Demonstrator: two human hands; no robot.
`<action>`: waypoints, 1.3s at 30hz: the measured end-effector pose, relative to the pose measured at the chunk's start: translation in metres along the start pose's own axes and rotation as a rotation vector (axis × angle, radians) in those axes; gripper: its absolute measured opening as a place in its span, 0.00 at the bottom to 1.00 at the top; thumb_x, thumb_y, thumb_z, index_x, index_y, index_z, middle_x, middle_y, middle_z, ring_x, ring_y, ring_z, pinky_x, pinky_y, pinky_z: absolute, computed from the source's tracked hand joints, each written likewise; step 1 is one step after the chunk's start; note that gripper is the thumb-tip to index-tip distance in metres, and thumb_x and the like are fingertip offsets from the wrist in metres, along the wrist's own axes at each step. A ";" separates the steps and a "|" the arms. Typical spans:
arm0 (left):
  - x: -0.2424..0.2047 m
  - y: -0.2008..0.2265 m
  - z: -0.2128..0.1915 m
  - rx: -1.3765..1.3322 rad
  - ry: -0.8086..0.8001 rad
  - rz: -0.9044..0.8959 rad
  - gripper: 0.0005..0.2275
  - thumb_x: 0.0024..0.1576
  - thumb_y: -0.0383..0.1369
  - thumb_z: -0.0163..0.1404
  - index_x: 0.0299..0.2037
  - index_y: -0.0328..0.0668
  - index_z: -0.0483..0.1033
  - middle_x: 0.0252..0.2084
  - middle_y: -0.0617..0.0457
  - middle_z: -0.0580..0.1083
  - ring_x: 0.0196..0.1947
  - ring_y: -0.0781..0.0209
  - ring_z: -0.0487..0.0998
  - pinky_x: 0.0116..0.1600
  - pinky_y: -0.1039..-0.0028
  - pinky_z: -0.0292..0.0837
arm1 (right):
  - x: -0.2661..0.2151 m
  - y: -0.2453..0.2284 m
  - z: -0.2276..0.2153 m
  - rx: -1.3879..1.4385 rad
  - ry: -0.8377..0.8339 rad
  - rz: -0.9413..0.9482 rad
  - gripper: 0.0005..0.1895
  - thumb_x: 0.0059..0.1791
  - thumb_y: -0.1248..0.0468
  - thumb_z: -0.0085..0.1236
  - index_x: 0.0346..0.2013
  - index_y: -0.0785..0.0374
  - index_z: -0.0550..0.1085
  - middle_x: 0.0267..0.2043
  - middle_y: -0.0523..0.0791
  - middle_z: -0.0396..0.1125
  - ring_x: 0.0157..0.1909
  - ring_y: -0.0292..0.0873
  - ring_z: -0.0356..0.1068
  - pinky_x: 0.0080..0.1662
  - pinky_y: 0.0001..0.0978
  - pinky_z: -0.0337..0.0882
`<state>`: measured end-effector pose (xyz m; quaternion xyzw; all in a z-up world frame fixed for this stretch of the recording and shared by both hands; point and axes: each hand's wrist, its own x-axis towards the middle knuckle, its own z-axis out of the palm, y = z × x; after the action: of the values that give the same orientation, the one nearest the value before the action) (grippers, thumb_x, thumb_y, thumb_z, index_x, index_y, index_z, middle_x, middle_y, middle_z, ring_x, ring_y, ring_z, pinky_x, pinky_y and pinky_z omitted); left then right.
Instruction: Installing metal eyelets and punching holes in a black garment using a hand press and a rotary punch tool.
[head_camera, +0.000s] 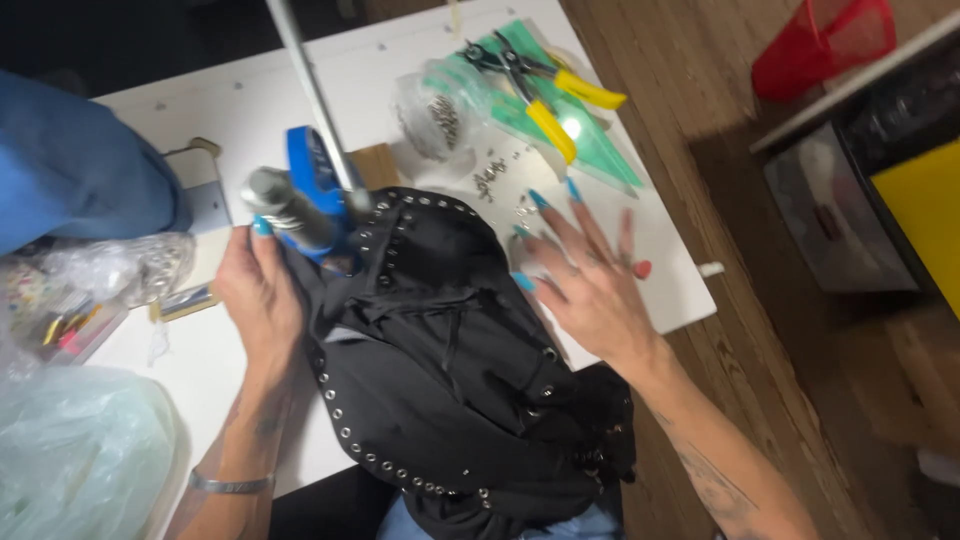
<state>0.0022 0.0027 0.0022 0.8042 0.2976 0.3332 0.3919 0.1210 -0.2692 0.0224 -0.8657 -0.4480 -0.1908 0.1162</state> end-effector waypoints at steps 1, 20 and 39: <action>0.001 0.010 -0.001 0.019 -0.007 0.017 0.12 0.64 0.34 0.37 0.31 0.34 0.66 0.23 0.39 0.66 0.26 0.48 0.68 0.36 0.64 0.63 | 0.005 -0.002 0.002 0.007 -0.005 -0.011 0.18 0.48 0.49 0.37 0.48 0.49 0.66 0.60 0.44 0.52 0.65 0.50 0.43 0.58 0.62 0.34; -0.003 0.015 0.000 0.001 -0.008 -0.026 0.13 0.64 0.32 0.35 0.31 0.33 0.67 0.26 0.39 0.69 0.31 0.53 0.70 0.41 0.63 0.64 | 0.021 -0.003 0.004 0.104 -0.383 0.120 0.29 0.46 0.41 0.28 0.57 0.47 0.58 0.66 0.41 0.38 0.67 0.53 0.28 0.57 0.66 0.27; -0.004 0.027 -0.005 -0.025 -0.081 -0.111 0.14 0.61 0.37 0.32 0.31 0.38 0.65 0.25 0.56 0.65 0.28 0.68 0.58 0.34 0.73 0.58 | -0.056 0.015 -0.027 0.195 -0.114 0.032 0.24 0.44 0.61 0.49 0.53 0.62 0.62 0.59 0.48 0.54 0.63 0.55 0.49 0.60 0.63 0.39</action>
<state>0.0020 -0.0116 0.0258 0.7943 0.3215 0.2819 0.4316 0.0977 -0.3293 0.0222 -0.8668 -0.4564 -0.0950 0.1770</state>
